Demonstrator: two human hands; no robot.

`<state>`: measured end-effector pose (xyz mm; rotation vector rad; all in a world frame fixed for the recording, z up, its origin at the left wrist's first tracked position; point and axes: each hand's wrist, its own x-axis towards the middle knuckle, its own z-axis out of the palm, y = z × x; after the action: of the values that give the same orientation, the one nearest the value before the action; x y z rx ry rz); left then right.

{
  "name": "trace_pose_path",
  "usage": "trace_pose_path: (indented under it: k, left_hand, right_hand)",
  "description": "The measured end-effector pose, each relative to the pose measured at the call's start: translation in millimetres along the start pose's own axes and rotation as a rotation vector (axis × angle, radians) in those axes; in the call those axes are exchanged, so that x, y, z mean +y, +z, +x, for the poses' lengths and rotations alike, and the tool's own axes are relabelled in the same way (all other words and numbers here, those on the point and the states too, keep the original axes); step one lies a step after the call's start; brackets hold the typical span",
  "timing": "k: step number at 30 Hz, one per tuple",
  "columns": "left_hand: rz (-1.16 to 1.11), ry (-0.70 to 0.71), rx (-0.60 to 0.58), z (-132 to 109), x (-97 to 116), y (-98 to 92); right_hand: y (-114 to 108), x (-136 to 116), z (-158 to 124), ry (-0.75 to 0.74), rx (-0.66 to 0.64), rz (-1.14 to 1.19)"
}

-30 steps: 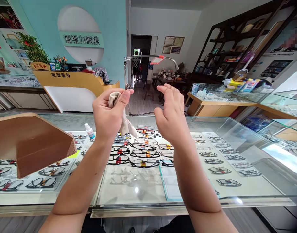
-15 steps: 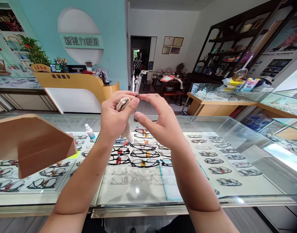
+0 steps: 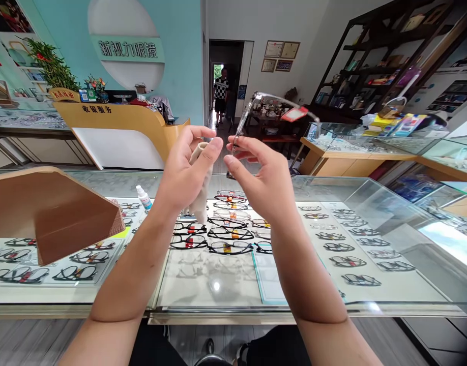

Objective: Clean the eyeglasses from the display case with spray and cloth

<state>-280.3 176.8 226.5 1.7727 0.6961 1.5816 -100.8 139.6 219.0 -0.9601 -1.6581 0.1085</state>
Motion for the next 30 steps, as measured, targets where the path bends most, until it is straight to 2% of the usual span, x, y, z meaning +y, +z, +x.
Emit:
trace_pose_path:
  k: [2,4,8,12,16,19,23,27,30]
  left_hand:
    - [0.048,-0.019,-0.025,3,-5,-6.7]
    - [0.175,-0.096,-0.09,6,-11,-13.6]
    - [0.597,-0.425,-0.317,14,-32,-20.6]
    - [0.908,-0.709,-0.538,24,-80,-23.4]
    - [1.09,-0.786,-0.634,32,-127,-31.2]
    - [1.134,-0.798,-0.616,34,-138,-37.7]
    - [1.185,-0.738,-0.517,36,-123,-48.6]
    - [1.263,-0.678,-0.304,41,-107,-73.1]
    - [1.294,-0.757,-0.124,45,-109,-102.1]
  right_hand:
    - [-4,2,1,-0.004,0.025,-0.027]
    - [-8,2,1,-0.02,0.044,-0.052]
    - [-12,3,1,-0.051,0.068,-0.107]
    - [-14,4,1,-0.074,0.087,-0.153]
    - [-14,4,1,-0.066,0.09,-0.164]
    - [-15,3,1,-0.064,0.09,-0.164]
    - [-16,2,1,-0.069,0.091,-0.157]
    - [-17,2,1,-0.072,0.102,-0.14]
    - [-17,2,1,-0.086,0.11,-0.122]
